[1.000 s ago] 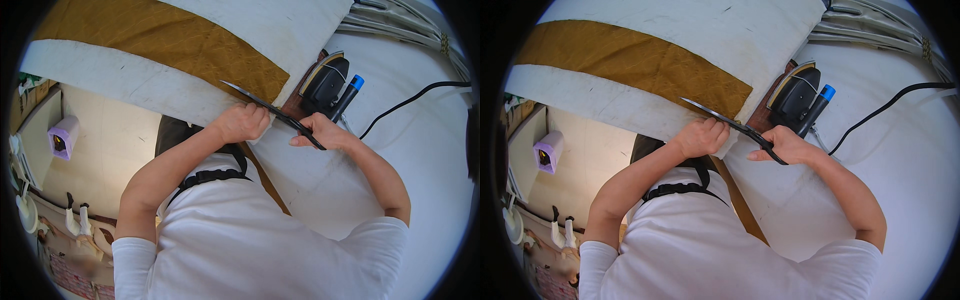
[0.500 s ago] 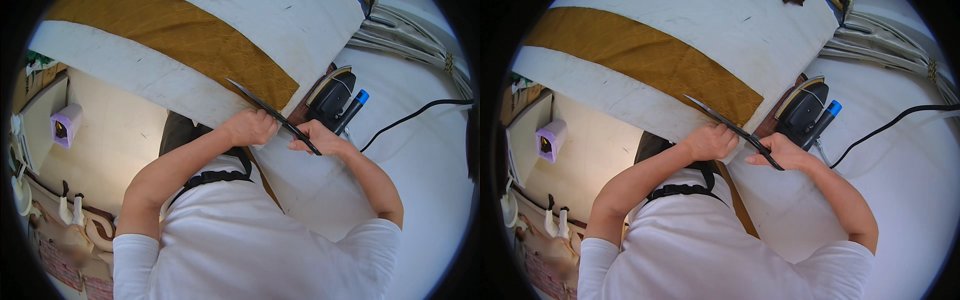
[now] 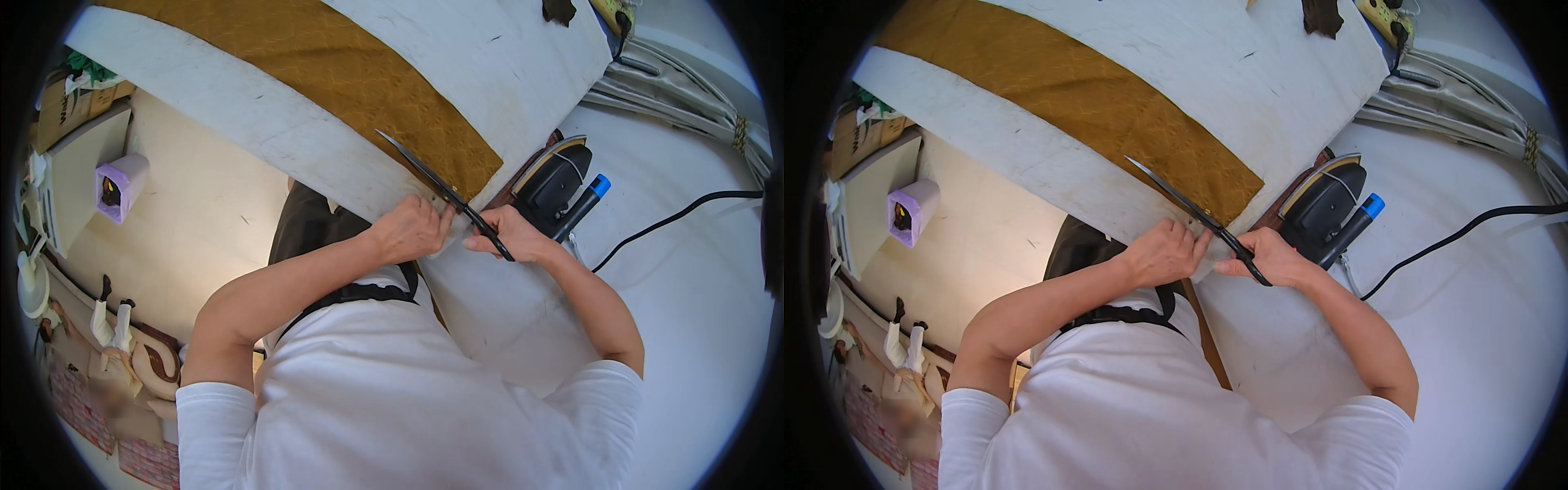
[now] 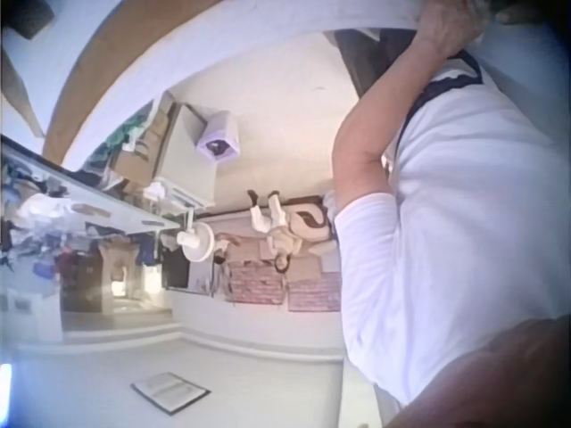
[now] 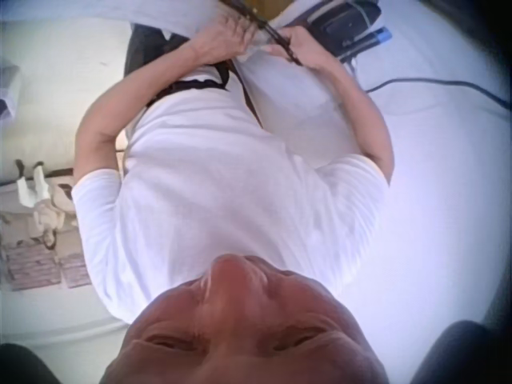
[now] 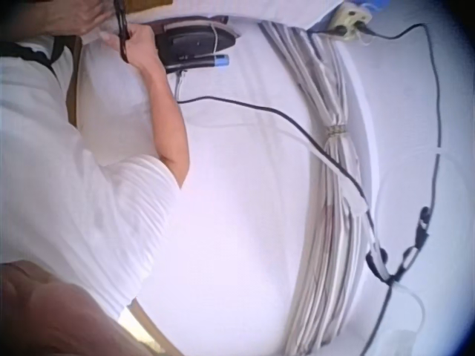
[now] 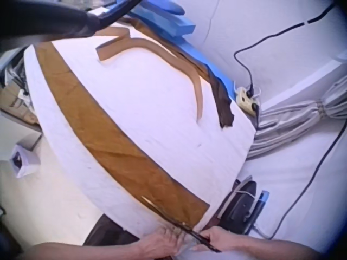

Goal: The person aligns a long strip of brown fabric on a white workbench and uses shears to cut it into multiple pieces. They repeatedly position the fabric, cut along its length, and set the cut pieces aside.

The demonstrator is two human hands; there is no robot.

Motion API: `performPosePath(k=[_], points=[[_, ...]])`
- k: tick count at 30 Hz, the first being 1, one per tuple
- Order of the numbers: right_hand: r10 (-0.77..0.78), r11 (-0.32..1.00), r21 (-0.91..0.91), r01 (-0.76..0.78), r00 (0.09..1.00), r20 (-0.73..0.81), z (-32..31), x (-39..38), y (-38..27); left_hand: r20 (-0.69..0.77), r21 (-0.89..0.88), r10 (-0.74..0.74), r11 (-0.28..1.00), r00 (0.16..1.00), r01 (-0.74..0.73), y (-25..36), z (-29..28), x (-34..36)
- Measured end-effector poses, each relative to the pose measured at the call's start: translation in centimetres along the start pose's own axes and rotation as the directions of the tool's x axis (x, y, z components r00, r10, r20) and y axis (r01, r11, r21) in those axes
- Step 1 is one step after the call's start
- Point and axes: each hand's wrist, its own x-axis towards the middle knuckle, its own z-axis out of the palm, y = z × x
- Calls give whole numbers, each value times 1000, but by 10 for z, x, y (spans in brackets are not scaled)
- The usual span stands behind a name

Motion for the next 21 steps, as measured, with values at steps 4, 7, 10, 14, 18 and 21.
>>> performPosePath(k=[4, 7, 10, 14, 18, 21], points=[[-32, 995, -92, 30, 999, -13, -3, 4, 6, 68, -50, -29, 998, 997, 33, 2, -1, 0], [-58, 997, -59, 57, 998, -13, -2, 8, -2, 104, -87, -37, 995, 994, 46, 0, -7, 1], [-62, 998, -35, 61, 998, -32, 2, 12, -15, 123, -110, -45, 992, 991, 59, 0, -9, 1], [-102, 988, -121, 93, 992, -72, 3, 16, -17, 126, -145, -40, 988, 991, 59, -2, -9, 1], [-40, 990, -142, 28, 996, -82, 3, 16, -24, 111, -173, -45, 983, 993, 64, -3, -5, 2], [-33, 989, -143, 22, 997, -72, 1, 15, -33, 89, -182, -50, 981, 995, 66, -4, -1, 2]])
